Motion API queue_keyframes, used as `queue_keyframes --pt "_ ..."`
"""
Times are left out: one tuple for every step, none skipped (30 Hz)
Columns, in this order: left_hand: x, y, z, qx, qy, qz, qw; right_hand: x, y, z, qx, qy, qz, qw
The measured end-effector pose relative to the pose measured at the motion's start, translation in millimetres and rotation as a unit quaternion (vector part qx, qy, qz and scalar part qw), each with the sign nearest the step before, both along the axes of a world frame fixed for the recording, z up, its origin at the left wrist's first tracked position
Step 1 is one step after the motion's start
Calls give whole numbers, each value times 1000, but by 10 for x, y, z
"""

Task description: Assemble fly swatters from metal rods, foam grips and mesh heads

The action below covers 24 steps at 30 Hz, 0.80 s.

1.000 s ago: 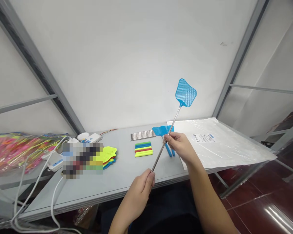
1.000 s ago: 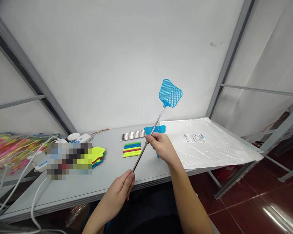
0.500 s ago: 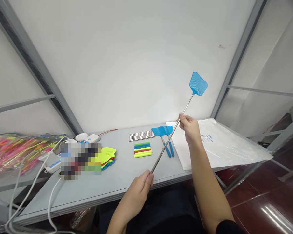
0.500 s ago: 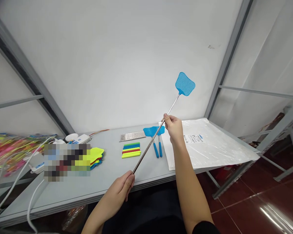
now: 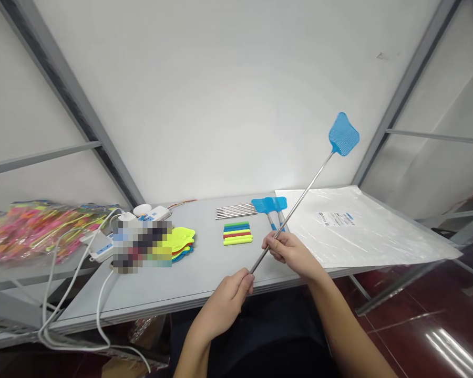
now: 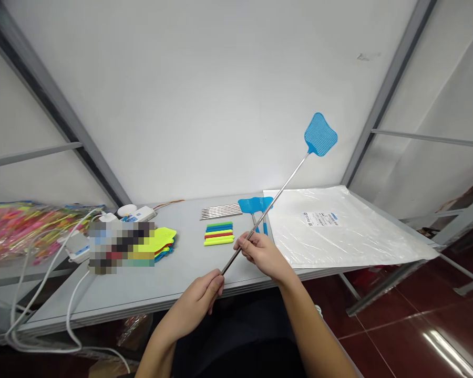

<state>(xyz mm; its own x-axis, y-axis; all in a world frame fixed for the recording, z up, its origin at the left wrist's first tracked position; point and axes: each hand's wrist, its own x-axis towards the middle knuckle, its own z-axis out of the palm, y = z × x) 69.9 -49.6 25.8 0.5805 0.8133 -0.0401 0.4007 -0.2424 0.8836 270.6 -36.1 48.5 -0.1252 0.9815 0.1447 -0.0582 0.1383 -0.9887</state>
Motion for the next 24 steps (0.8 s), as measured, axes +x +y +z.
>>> queue_keyframes --pt "0 9 1 -1 1 -4 1000 54 18 44 2 -5 4 1000" --pt "-2 15 5 -1 0 -5 1000 103 38 93 5 -8 6 1000" --pt "-8 18 12 0 -1 -7 1000 142 58 143 9 -10 6 1000" --pt "-19 19 23 2 -1 -8 1000 174 78 192 13 -10 2 1000" --pt "-36 19 37 4 1 -10 1000 199 96 238 18 -6 -5 1000" --pt "-61 19 52 5 4 -13 1000 223 115 281 24 -1 -15 1000" --pt "-91 20 68 4 8 -16 1000 252 135 322 30 6 -27 999" --pt "-125 22 84 3 13 -19 1000 289 159 363 36 14 -39 999" --pt "-163 25 96 2 16 -21 1000 338 187 405 42 22 -52 998" --pt "-200 30 105 1 19 -23 1000 399 221 450 48 31 -64 996" --pt "-236 36 111 -1 21 -24 999 470 261 500 54 40 -75 995" --pt "-268 43 113 -4 23 -23 999 548 303 555 61 48 -86 993" --pt "-296 48 114 -9 25 -21 999 626 347 616 67 57 -96 991" --pt "-318 50 115 -14 29 -19 999 697 388 680 72 64 -105 990" --pt "-335 49 119 -17 32 -14 999 756 425 745 76 69 -111 988" --pt "-349 44 126 -16 34 -7 999 797 454 808 79 74 -114 988" --pt "-361 35 138 -11 34 2 999 820 474 866 81 78 -115 987" --pt "-377 24 153 -3 30 10 999 826 484 914 82 82 -114 987" --pt "-399 13 169 4 25 17 1000 818 483 951 86 88 -113 986" --pt "-430 3 184 7 20 23 1000 805 475 976 93 96 -116 984" --pt "-471 -3 196 5 17 29 999 792 461 988 104 108 -122 981" --pt "-522 -3 201 0 13 35 999 785 444 990 116 121 -131 977" --pt "-580 1 198 -7 8 44 999 786 428 982 127 137 -143 972" --pt "-640 11 187 -12 -3 56 998 796 414 967 131 152 -157 967"
